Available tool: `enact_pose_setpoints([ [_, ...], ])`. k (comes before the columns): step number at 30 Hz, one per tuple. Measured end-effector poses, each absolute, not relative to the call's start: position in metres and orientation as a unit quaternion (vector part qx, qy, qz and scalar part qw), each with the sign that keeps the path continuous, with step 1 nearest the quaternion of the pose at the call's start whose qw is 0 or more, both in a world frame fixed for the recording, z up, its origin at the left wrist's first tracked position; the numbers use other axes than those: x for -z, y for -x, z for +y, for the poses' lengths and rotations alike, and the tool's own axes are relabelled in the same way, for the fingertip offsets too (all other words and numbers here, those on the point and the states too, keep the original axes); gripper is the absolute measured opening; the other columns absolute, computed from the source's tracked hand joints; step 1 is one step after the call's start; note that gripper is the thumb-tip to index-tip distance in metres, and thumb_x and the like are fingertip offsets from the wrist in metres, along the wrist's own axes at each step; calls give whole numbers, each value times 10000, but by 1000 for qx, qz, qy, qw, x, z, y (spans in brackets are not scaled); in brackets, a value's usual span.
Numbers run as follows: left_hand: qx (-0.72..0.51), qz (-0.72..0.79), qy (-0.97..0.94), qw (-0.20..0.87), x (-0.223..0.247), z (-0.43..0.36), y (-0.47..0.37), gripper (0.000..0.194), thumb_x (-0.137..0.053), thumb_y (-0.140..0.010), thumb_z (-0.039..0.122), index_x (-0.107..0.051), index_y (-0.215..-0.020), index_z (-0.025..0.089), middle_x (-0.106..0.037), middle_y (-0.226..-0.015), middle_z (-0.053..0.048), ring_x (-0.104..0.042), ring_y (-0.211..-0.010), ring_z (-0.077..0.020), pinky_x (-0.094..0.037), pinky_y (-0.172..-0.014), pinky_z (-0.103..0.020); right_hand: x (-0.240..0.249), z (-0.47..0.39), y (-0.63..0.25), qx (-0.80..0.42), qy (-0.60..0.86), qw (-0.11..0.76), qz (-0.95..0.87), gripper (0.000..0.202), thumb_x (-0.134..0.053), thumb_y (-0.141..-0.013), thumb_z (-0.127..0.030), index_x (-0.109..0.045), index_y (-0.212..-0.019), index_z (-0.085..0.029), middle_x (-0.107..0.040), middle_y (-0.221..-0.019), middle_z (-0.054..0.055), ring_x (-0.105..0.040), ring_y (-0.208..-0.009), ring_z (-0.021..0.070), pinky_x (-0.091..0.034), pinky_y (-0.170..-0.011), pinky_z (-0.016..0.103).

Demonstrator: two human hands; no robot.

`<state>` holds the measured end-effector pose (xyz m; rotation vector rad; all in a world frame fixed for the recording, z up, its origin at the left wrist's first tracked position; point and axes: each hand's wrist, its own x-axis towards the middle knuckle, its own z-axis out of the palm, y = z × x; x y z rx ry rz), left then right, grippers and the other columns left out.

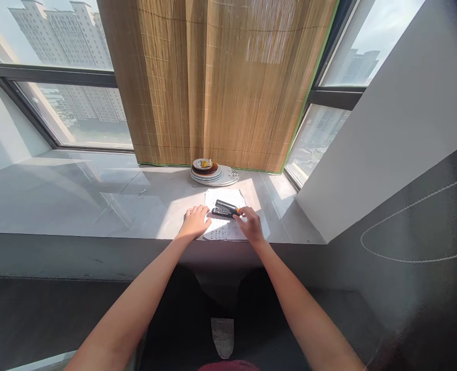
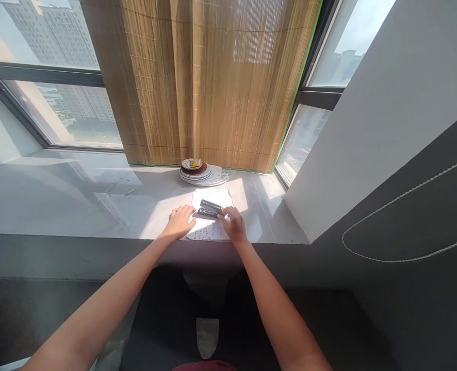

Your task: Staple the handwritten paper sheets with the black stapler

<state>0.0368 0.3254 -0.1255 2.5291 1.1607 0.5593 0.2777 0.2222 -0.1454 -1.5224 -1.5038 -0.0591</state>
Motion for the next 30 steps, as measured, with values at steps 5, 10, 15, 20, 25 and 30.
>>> enact_pose_setpoints([
  [5,-215,406,-870,180,127,327,-37,318,-560,-962,299,-716,-1239,291,-701,-1301,-145,-577,-1272,-387,-308,-1202,-540,142,221,-278,14,651,460,-603,112,-590,-1007,-318,-620,-948,-228,-716,-982,83,-660,-906,237,-568,-782,355],
  [10,-225,410,-858,212,127,327,-37,325,-615,-928,287,-711,-1239,290,-703,-1320,-137,-573,-1301,-383,-276,-1235,-523,141,222,-275,61,673,390,-625,161,-518,-1028,-212,-593,-887,-227,-691,-911,89,-629,-910,246,-492,-728,314],
  [15,-248,401,-853,225,129,329,-35,393,-611,-931,301,-665,-1317,251,-666,-1399,-173,-547,-1357,-400,-240,-1237,-568,142,220,-269,79,691,352,-627,175,-470,-1038,-154,-590,-931,-224,-659,-909,90,-592,-891,245,-415,-633,287],
  [20,-257,413,-842,234,131,330,-34,434,-647,-919,317,-628,-1348,254,-660,-1419,-182,-547,-1376,-387,-257,-1231,-530,143,217,-270,80,688,351,-630,174,-472,-1030,-140,-590,-937,-227,-659,-906,95,-585,-929,259,-439,-667,303],
  [25,-278,428,-817,267,132,331,-31,444,-708,-875,326,-630,-1309,270,-678,-1393,-165,-566,-1356,-375,-303,-1209,-498,135,234,-277,54,669,438,-598,221,-685,-939,-314,-617,-1119,-205,-698,-1131,134,-610,-1094,298,-532,-872,389],
  [30,-321,414,-798,299,137,334,-27,428,-759,-847,306,-654,-1261,281,-700,-1365,-154,-590,-1349,-380,-340,-1198,-512,110,262,-279,-113,670,339,-650,380,-784,-855,-341,-711,-1211,-230,-772,-1120,76,-706,-992,239,-546,-826,311],
])
